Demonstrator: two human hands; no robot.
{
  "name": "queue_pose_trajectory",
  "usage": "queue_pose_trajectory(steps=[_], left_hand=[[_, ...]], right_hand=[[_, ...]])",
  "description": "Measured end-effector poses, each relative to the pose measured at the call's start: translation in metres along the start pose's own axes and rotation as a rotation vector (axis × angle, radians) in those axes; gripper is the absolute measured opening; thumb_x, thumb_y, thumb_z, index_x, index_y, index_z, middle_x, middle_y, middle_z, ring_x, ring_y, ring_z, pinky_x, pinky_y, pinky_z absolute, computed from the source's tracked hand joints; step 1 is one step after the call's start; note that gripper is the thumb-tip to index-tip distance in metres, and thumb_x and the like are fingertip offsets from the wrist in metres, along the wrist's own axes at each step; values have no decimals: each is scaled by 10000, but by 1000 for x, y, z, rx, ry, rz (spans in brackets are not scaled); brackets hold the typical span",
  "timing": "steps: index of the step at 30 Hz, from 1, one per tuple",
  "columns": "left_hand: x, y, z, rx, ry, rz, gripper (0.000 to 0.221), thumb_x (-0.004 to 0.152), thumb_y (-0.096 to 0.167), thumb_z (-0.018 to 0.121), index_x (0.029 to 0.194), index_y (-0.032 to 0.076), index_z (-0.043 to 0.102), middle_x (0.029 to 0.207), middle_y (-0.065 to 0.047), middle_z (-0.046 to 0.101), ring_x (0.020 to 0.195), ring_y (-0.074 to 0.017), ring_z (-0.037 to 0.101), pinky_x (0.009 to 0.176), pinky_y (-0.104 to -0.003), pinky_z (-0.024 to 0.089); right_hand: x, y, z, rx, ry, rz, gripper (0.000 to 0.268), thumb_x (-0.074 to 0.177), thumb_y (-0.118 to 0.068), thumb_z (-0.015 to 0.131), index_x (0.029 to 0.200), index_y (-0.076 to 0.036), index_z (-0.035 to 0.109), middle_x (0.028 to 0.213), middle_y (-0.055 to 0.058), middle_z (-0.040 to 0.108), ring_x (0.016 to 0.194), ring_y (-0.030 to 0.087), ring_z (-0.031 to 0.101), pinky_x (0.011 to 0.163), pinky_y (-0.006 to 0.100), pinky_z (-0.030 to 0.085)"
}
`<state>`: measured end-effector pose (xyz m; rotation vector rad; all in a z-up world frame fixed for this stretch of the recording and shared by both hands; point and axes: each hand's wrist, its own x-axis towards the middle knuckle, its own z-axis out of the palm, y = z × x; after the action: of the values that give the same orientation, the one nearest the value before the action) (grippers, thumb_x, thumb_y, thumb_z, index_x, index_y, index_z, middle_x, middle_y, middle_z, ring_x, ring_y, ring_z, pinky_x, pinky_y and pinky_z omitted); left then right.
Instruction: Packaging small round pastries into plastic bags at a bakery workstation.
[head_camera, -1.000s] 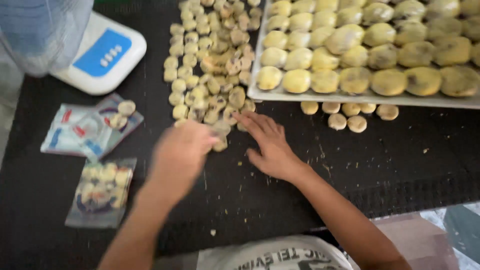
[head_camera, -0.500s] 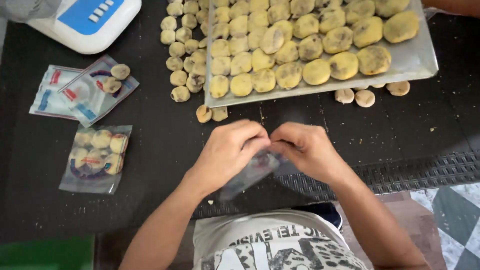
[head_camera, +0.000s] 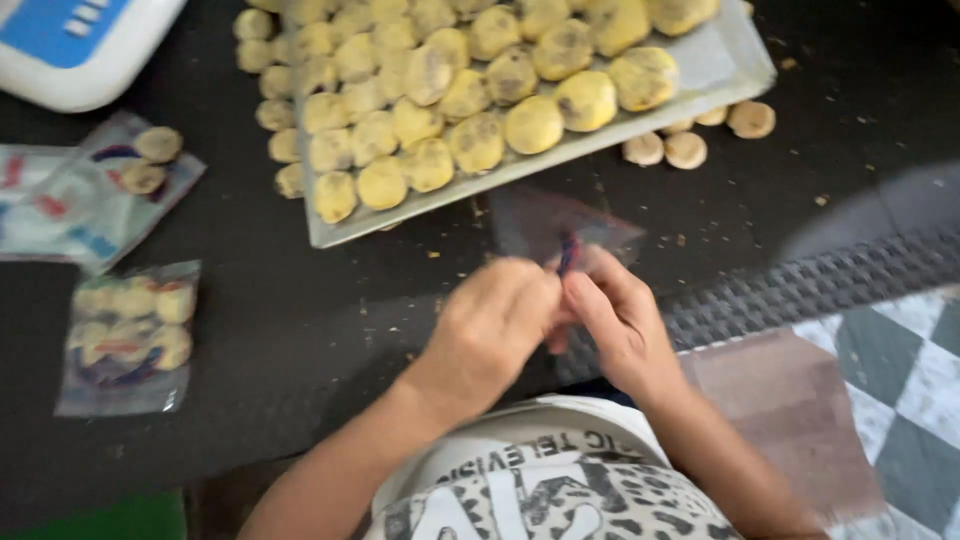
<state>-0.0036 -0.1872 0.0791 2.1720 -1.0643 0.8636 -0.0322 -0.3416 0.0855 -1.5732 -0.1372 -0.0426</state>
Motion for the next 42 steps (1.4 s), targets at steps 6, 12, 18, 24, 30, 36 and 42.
queue_pose_trajectory(steps=[6, 12, 18, 24, 30, 36, 42], left_hand=[[-9, 11, 20, -588, -177, -433, 177, 836, 99, 716, 799, 105, 543, 759, -92, 599, 735, -337, 648, 634, -387, 508], [8, -8, 11, -306, 65, -408, 237, 869, 10, 638, 707, 123, 507, 746, -19, 606, 688, -254, 615, 639, -306, 478], [24, 23, 45, 34, 232, 112, 131, 869, -41, 571, 779, 54, 582, 922, -128, 602, 825, -328, 580, 722, -455, 420], [-24, 34, 85, 34, -239, -20, 265, 791, 110, 647, 1054, 84, 640, 1166, -82, 649, 1087, -268, 554, 883, -399, 398], [-22, 14, 91, 5, -259, -76, 353, 937, 172, 530, 1275, 70, 542, 1272, -101, 577, 1187, -297, 493, 929, -449, 362], [-6, 25, 112, -32, -169, -156, 344, 919, 101, 528, 1245, -7, 549, 1202, -192, 598, 1209, -348, 515, 966, -503, 343], [-3, 25, 113, -24, -227, -243, 383, 930, 126, 482, 1288, 21, 568, 1184, -158, 646, 1245, -323, 517, 1022, -526, 274]], right_hand=[[-13, 48, -26, -236, 296, -165, 207, 898, -124, 701, 710, -76, 628, 524, 12, 561, 514, 60, 458, 499, 223, 422], [-15, 74, -67, -674, 164, -377, 262, 914, -148, 654, 687, -102, 533, 578, 67, 470, 518, 318, 522, 503, 346, 440], [45, 38, -106, -1539, 166, -487, 382, 819, -92, 697, 1192, -109, 617, 936, 120, 565, 909, 330, 494, 771, 447, 397], [108, 109, -145, -1659, 184, -666, 448, 872, -175, 781, 1285, -79, 636, 978, 36, 613, 923, 276, 426, 710, 398, 337], [66, 71, -151, -1016, 294, -300, 168, 968, -164, 741, 997, -8, 685, 748, 117, 672, 645, 328, 662, 523, 395, 493], [-19, 47, -101, -101, 343, 260, 233, 804, -10, 738, 950, 48, 566, 685, 219, 663, 429, 245, 642, 315, 305, 527], [-14, 48, -71, -309, 478, 128, 114, 912, -32, 651, 882, 68, 605, 679, 199, 689, 429, 187, 646, 330, 251, 521]])
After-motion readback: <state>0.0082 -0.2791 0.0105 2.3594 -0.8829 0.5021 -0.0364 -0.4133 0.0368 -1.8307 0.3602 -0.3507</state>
